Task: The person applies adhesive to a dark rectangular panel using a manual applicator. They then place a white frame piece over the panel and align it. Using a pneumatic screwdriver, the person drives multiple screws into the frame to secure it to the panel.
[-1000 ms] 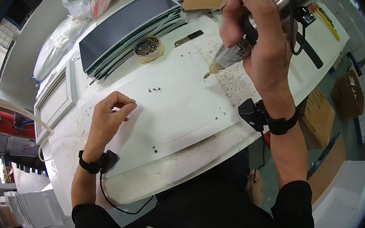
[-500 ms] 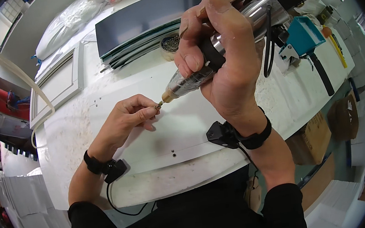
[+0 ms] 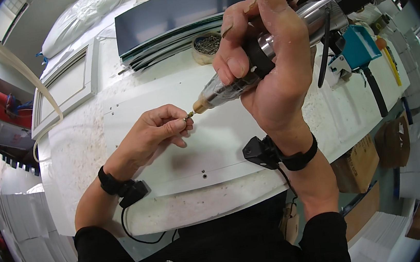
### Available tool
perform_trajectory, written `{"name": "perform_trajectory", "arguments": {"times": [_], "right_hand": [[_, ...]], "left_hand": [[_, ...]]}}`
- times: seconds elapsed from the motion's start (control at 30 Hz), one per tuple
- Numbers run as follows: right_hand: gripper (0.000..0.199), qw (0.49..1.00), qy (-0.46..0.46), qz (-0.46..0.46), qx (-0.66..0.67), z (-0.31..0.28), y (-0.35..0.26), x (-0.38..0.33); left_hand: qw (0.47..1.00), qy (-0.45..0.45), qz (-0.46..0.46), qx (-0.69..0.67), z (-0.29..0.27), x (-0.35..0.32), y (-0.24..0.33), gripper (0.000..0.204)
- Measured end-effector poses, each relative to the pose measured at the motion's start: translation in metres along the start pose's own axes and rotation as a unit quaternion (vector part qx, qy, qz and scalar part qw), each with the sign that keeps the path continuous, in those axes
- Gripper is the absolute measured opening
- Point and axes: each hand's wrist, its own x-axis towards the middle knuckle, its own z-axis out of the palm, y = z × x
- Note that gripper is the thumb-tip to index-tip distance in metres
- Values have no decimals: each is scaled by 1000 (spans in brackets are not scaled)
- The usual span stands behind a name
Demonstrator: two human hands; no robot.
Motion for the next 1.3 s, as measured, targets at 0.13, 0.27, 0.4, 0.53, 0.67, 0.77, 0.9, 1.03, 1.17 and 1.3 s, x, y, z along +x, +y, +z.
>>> {"name": "perform_trajectory", "arguments": {"times": [0.13,0.27,0.4,0.53,0.67,0.77,0.9,1.03,1.17,1.3], "right_hand": [[34,998,-3,-18,-55,1,3,4],[39,996,23,-23,-88,2,1,20],[33,990,73,-45,-114,21,9,35],[35,986,36,-11,-160,45,16,54],[28,988,-37,11,-152,30,40,62],[23,988,-55,12,-144,23,57,66],[23,989,-26,34,-141,21,70,67],[22,986,-40,50,-154,20,71,69],[22,982,-55,53,-170,22,72,70],[25,983,-83,65,-149,26,71,70]], "left_hand": [[1000,3,0,20,2,2,1,16],[992,37,15,118,10,4,8,14],[911,101,153,369,3,16,20,13],[861,129,180,458,-7,32,33,14],[844,141,179,485,-21,46,35,15],[834,145,174,503,-25,52,36,16],[843,145,164,491,-29,55,35,17],[859,144,160,465,-31,57,36,17],[858,135,153,471,-34,56,36,19],[776,118,188,590,-28,41,36,28]]}}
